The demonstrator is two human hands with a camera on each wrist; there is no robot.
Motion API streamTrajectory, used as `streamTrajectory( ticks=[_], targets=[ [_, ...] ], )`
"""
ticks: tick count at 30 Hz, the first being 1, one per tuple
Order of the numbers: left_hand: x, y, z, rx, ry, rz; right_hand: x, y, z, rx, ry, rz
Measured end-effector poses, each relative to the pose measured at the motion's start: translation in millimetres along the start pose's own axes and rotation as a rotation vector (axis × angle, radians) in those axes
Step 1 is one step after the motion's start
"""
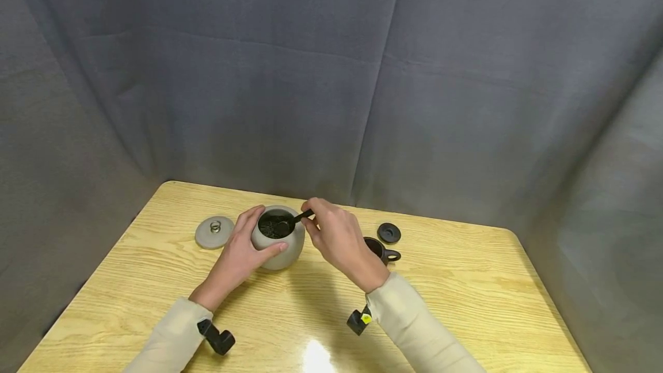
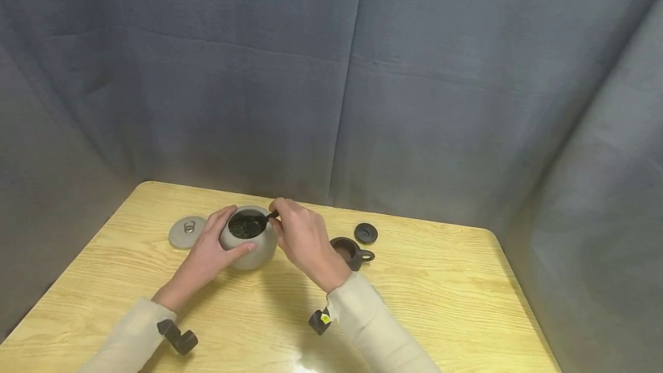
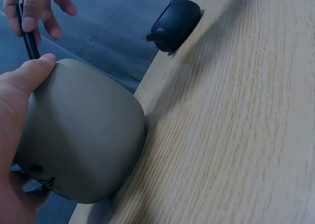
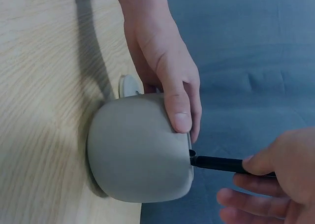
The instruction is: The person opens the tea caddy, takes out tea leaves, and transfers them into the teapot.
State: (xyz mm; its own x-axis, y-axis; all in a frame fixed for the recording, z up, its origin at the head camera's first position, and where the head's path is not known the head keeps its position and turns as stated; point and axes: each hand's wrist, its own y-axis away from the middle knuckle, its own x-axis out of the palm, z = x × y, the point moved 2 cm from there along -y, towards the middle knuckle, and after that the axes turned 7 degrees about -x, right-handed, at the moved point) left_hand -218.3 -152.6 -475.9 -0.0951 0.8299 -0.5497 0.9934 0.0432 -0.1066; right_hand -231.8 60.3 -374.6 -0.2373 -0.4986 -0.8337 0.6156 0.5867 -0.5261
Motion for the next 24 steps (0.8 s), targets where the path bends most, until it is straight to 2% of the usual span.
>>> streamTrajectory(
  ticks=[5, 15, 18, 24],
  targets=[
    [0.5, 0.0, -0.9, -0.002, 0.000, 0.007, 6.2, -3.0, 0.1, -0.007, 0.014, 0.019],
    [0.6, -0.5, 2.3, 0.006, 0.007, 0.008, 23.1, -5.7, 2.6, -0.097, 0.134, 0.041],
    [0.2, -0.3, 2.6, 0.006, 0.010, 0.008, 28.9, -3.5, 3.9, -0.102, 0.104, 0.071],
    [0.3, -0.1, 2.5, -0.001, 0.012, 0.017, 32.5, 0.2, 4.4, -0.046, -0.028, 0.111]
  ],
)
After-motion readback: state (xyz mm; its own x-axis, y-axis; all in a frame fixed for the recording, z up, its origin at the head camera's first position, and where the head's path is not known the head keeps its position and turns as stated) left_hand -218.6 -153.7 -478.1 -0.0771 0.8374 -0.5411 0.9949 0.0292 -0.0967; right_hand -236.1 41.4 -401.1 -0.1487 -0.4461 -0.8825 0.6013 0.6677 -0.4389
